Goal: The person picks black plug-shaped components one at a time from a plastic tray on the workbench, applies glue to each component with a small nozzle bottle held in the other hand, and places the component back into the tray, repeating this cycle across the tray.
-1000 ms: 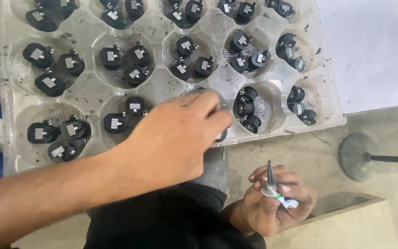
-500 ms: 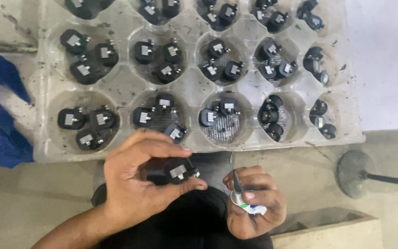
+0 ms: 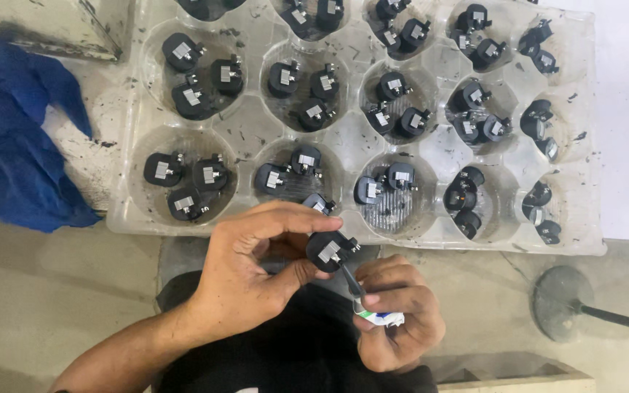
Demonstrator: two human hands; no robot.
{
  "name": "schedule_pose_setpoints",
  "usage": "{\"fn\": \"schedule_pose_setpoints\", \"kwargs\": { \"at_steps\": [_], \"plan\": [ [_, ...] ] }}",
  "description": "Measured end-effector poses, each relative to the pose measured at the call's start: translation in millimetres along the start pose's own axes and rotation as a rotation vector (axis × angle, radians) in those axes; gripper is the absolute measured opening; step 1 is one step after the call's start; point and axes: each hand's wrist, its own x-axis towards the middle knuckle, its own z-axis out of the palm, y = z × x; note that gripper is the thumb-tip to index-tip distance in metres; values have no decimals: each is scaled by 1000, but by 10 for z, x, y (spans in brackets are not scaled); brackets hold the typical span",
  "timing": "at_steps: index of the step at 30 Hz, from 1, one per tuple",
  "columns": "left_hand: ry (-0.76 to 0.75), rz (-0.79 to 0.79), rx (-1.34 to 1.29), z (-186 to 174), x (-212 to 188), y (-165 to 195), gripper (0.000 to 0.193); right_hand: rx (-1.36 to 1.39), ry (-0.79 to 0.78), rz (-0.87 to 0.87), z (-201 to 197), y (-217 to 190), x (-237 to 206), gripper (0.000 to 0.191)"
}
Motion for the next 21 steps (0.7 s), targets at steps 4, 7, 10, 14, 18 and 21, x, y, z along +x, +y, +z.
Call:
{"fn": "schedule_pose_setpoints", "kwargs": {
  "at_steps": [4, 7, 10, 14, 18, 21],
  "plan": [
    [-33, 13, -1, -33, 6, 0, 47, -16, -10, 25, 21, 0, 42, 18],
    [-55, 22, -9, -65, 29, -2, 49, -29, -31, 56, 9, -20, 63, 18],
    [-107, -18, -26, -101, 34, 0, 50, 21, -30, 93, -3, -40, 78, 17],
    [-124, -45, -18, -120, 39, 1, 48, 43, -41, 93, 3, -39, 102, 18],
    [-126, -59, -45, -139, 40, 7, 45, 68, -33, 69, 20, -20, 124, 17],
    [-122, -65, -56, -151, 42, 4, 46, 65, -58, 50, 22, 1, 142, 17]
  ]
}}
